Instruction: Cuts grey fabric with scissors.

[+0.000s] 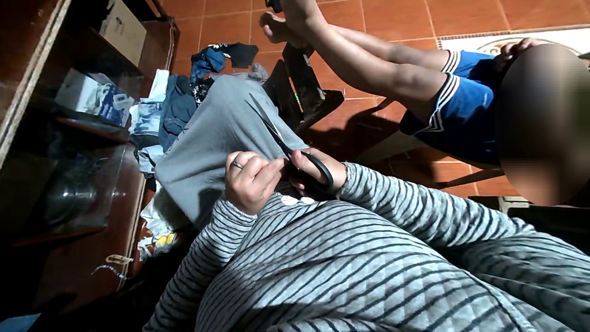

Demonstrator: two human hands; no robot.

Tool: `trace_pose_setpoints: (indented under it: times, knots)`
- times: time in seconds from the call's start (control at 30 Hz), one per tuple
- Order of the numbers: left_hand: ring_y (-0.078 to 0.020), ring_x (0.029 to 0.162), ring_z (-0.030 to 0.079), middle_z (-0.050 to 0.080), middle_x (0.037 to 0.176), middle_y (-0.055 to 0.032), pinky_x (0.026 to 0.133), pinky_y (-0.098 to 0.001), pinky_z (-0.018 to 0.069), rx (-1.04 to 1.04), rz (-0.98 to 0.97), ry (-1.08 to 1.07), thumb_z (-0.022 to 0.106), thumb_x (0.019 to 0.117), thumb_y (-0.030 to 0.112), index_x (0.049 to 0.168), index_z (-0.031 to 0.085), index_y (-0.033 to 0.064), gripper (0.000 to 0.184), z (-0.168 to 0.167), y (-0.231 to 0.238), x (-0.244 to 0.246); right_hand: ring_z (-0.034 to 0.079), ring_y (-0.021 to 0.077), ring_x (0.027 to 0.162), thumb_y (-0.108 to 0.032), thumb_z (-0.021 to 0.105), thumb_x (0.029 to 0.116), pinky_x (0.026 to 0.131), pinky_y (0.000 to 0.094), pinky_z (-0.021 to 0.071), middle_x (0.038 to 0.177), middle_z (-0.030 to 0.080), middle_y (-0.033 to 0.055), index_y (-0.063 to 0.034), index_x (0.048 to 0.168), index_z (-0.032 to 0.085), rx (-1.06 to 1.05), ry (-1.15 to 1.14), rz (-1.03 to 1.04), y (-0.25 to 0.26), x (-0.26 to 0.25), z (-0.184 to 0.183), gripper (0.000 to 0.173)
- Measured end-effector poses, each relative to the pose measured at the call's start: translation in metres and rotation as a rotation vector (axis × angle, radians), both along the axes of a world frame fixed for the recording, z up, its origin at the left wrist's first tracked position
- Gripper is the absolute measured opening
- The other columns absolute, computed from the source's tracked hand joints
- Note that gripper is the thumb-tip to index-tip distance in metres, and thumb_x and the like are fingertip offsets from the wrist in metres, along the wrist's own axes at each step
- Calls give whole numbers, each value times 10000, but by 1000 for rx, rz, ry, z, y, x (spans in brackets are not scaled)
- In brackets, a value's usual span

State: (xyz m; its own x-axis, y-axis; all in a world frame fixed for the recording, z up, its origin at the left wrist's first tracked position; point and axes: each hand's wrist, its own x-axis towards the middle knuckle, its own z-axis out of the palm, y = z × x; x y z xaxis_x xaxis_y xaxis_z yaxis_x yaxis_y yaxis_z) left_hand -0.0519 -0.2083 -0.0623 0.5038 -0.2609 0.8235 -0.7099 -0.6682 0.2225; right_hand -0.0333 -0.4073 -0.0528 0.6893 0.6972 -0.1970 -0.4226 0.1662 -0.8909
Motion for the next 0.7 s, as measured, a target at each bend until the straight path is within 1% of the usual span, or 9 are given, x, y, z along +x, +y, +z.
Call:
trace_pose_setpoints:
  times: [0.13, 0.17, 0.23, 0.37, 0.47, 0.53, 0.63, 0.7]
  knots:
    - [-187, 820, 586, 580, 690, -30, 882, -342, 430, 1, -1, 7, 731, 928, 193, 859, 781, 112, 117, -2, 1, 0, 579, 43, 514, -598, 471, 1003, 513, 196, 514, 602, 586, -54, -134, 857, 611, -4, -72, -18, 8, 12, -1, 506]
    - [-187, 820, 582, 576, 691, -29, 875, -341, 427, 1, -2, 8, 735, 928, 195, 864, 786, 113, 115, -2, 1, 0, 576, 40, 505, -592, 465, 1008, 498, 200, 509, 599, 592, -55, -144, 840, 612, -21, -94, -29, 10, 15, 0, 500]
    - [-185, 816, 587, 581, 691, -27, 869, -341, 434, 7, 4, 8, 735, 932, 203, 879, 791, 124, 111, -2, 1, 0, 575, 49, 506, -567, 447, 1021, 494, 217, 510, 607, 596, -49, -145, 843, 595, -55, -103, -33, 13, 21, 0, 482]
    - [-184, 804, 584, 575, 685, -27, 863, -341, 436, 3, 13, 8, 740, 926, 193, 890, 796, 125, 95, -3, 1, 0, 574, 50, 497, -549, 465, 1025, 487, 214, 509, 603, 598, -44, -140, 834, 606, -78, -97, -43, 16, 25, 0, 472]
    - [-180, 804, 582, 586, 688, -24, 859, -338, 433, -2, 4, 18, 753, 920, 193, 900, 800, 127, 83, -4, 1, 0, 550, 44, 462, -458, 479, 1042, 453, 209, 496, 574, 575, -40, -133, 803, 598, -55, -47, -72, 19, 24, -2, 420]
    - [-179, 804, 584, 587, 686, -23, 864, -340, 432, 4, -2, 22, 753, 920, 193, 905, 801, 131, 80, -4, 2, 0, 550, 49, 452, -433, 494, 1041, 447, 211, 496, 564, 574, -35, -126, 788, 594, -40, -19, -80, 20, 25, -2, 410]
    - [-179, 804, 586, 589, 684, -23, 865, -342, 433, 7, 2, 25, 749, 923, 198, 901, 801, 133, 87, -4, 2, -1, 569, 52, 469, -432, 483, 1046, 462, 218, 512, 580, 588, -31, -123, 798, 593, -29, -11, -65, 22, 28, -1, 411]
    - [-174, 803, 582, 579, 681, -18, 865, -336, 433, 4, 3, 26, 748, 925, 200, 904, 802, 136, 87, -5, 2, -1, 580, 63, 483, -456, 454, 1049, 475, 235, 523, 594, 600, -25, -120, 812, 599, -82, -21, -76, 23, 32, 1, 436]
